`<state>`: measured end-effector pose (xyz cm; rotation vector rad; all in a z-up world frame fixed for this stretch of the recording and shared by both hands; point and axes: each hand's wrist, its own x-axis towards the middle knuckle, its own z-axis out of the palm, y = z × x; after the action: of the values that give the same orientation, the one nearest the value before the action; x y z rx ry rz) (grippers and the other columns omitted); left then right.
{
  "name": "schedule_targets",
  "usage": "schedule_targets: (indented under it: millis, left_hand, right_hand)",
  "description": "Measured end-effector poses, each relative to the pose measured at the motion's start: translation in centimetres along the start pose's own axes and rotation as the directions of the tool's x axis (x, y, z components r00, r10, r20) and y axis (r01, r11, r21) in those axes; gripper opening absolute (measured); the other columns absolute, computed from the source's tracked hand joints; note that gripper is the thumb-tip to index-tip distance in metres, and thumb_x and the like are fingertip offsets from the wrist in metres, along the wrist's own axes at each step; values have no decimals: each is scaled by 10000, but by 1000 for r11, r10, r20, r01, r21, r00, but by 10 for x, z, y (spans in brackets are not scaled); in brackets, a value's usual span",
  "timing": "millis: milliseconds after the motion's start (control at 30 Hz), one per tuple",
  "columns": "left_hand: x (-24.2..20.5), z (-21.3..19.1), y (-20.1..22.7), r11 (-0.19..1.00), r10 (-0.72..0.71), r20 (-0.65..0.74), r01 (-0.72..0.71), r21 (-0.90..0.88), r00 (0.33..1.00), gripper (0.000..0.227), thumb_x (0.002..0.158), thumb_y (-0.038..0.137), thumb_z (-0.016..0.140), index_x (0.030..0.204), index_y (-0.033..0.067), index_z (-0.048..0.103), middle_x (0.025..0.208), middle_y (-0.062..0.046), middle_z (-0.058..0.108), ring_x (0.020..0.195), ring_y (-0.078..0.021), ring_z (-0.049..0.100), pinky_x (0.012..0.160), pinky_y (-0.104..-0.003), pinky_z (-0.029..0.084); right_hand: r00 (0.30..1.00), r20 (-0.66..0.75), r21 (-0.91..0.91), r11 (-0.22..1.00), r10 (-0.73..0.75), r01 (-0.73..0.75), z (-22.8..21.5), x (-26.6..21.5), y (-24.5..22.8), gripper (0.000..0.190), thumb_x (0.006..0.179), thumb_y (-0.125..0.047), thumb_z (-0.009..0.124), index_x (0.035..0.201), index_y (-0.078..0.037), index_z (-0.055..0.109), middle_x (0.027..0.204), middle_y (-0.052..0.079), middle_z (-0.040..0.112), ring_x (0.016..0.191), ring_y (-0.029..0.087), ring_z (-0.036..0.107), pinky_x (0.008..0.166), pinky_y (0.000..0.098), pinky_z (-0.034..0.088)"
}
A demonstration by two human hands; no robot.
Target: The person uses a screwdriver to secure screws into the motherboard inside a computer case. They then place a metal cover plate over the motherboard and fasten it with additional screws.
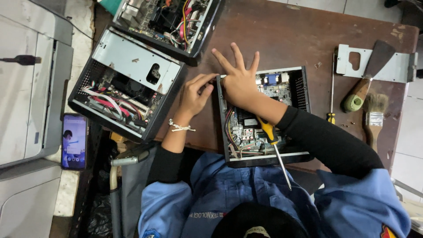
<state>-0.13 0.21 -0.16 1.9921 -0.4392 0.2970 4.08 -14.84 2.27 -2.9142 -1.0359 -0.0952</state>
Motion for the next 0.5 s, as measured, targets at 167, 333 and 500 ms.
schedule_targets:
  millis: [167, 333, 500]
  left_hand:
    - [1, 5, -11, 999, 47, -40, -48, -23, 998, 351, 872, 325, 439, 1042, 47, 568, 875, -95, 591, 693, -200, 568, 483, -260, 402]
    - [0, 9, -26, 998, 61, -69, -63, -25, 996, 350, 852, 334, 485, 1013, 41, 587, 827, -112, 605, 656, -229, 593, 450, -274, 424]
    - [0, 9, -26, 996, 84, -62, -86, -23, 995, 344, 867, 335, 476, 989, 34, 588, 790, -111, 594, 644, -234, 590, 438, -289, 423]
  right_hand:
    - [978, -28, -41, 978, -206, 205, -14, -20, 8, 141, 674, -284, 630, 790, -212, 664, 1432, -1, 153, 1269, 374, 79, 853, 716, 161]
    - [947, -189, -161, 959, -261, 232, -4, -28, 7, 258, 713, -265, 610, 969, -245, 643, 1427, 15, 234, 1274, 370, 201, 860, 674, 221]
    - [948, -186, -207, 953, -258, 219, -12, -30, 5, 166, 766, -239, 552, 892, -240, 659, 1409, -73, 266, 1290, 309, 205, 890, 645, 229]
